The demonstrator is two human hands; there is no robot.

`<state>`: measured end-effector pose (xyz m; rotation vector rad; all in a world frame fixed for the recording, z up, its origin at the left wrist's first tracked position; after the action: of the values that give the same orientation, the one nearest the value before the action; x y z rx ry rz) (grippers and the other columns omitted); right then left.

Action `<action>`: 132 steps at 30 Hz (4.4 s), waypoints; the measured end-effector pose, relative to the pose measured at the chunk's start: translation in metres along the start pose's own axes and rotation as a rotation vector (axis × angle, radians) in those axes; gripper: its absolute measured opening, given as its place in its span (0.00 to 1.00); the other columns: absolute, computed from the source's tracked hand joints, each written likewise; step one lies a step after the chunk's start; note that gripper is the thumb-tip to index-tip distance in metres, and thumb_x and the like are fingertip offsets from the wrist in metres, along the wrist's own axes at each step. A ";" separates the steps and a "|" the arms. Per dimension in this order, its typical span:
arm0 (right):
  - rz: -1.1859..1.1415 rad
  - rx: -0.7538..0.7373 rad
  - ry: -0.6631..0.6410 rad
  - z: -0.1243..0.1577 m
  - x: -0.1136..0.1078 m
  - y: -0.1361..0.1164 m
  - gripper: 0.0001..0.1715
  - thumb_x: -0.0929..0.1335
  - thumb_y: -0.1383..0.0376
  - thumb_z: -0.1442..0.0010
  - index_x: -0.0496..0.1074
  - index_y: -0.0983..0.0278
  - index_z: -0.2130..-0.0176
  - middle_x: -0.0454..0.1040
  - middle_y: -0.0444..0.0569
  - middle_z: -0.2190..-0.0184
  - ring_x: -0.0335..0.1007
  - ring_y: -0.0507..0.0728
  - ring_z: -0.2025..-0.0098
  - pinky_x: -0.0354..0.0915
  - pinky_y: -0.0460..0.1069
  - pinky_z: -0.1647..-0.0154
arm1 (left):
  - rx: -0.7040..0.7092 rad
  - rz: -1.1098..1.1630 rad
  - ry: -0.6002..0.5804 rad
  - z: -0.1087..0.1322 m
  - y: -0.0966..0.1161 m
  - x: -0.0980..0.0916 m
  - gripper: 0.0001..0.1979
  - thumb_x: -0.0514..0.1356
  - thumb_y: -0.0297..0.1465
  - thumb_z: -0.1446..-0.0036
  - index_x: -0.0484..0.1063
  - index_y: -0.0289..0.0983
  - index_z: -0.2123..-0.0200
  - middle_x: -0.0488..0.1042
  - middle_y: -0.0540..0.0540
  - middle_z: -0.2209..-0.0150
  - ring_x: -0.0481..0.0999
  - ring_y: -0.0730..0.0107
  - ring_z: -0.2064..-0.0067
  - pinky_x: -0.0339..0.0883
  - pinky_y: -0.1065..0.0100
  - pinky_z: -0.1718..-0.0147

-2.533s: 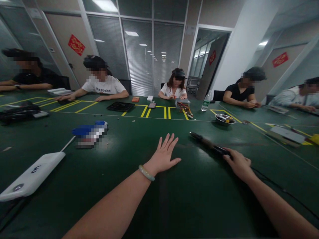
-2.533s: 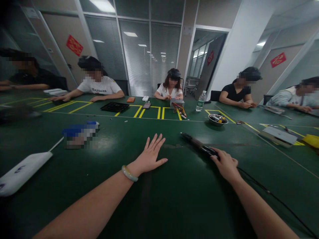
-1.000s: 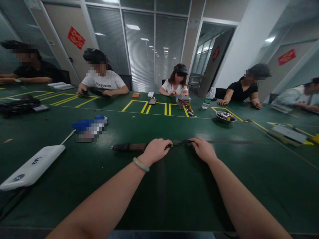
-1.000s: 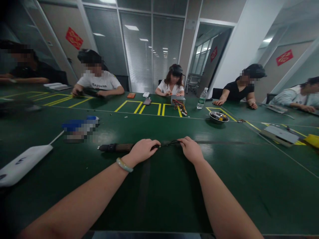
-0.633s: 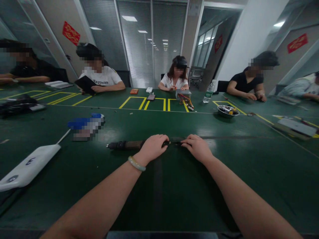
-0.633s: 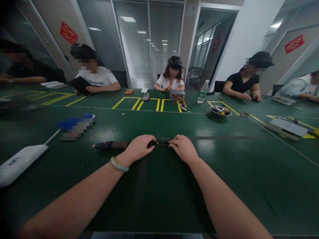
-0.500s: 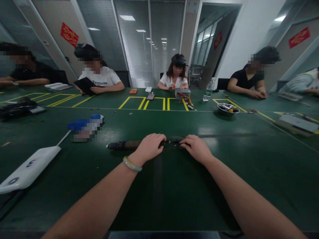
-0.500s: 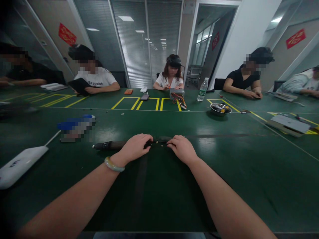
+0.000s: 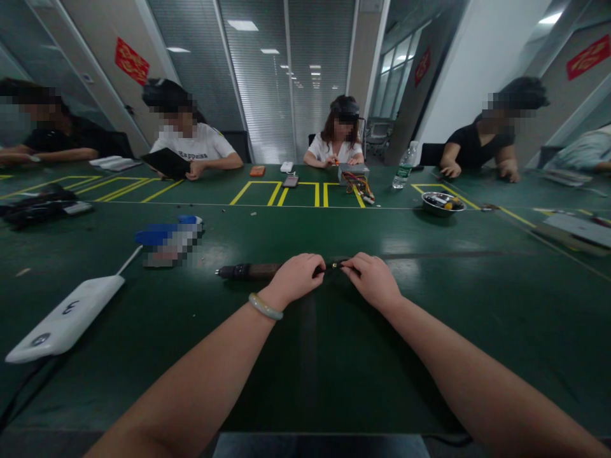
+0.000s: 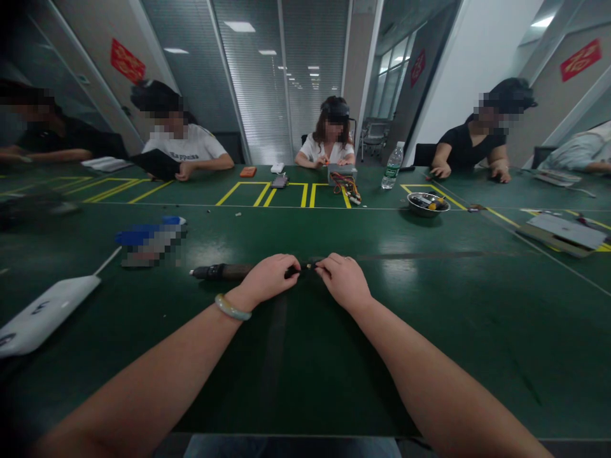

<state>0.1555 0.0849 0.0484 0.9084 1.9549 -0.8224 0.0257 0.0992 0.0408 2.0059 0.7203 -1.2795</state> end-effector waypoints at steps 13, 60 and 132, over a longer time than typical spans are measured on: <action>0.124 0.010 0.047 -0.021 0.000 -0.027 0.08 0.65 0.65 0.33 0.74 0.62 0.61 0.74 0.49 0.62 0.68 0.57 0.60 0.56 0.53 0.58 | -0.059 -0.074 -0.011 -0.003 -0.003 0.003 0.09 0.61 0.34 0.43 0.66 0.40 0.60 0.73 0.48 0.63 0.73 0.64 0.61 0.66 0.64 0.63; 0.099 -0.148 -0.060 -0.013 0.013 -0.029 0.07 0.67 0.66 0.36 0.75 0.62 0.67 0.74 0.47 0.66 0.68 0.55 0.64 0.52 0.51 0.61 | -0.021 -0.006 -0.039 -0.001 -0.005 0.001 0.09 0.56 0.36 0.38 0.67 0.40 0.57 0.74 0.49 0.61 0.74 0.67 0.62 0.66 0.66 0.64; 0.350 0.219 -0.218 0.017 -0.016 0.121 0.07 0.63 0.66 0.34 0.71 0.61 0.59 0.74 0.51 0.61 0.71 0.58 0.62 0.60 0.50 0.64 | 0.096 0.084 0.201 0.011 0.018 -0.040 0.17 0.52 0.27 0.38 0.64 0.40 0.46 0.69 0.47 0.43 0.60 0.66 0.36 0.44 0.52 0.33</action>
<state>0.2681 0.1300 0.0288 1.1951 1.4829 -0.8959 0.0176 0.0748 0.0787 2.2418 0.6692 -1.0932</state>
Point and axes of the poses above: each hand's wrist, its own z-axis away from the middle knuckle, its own x-axis out of the palm, y = z × x, the point moved 10 cm from there along -z, towards the middle knuckle
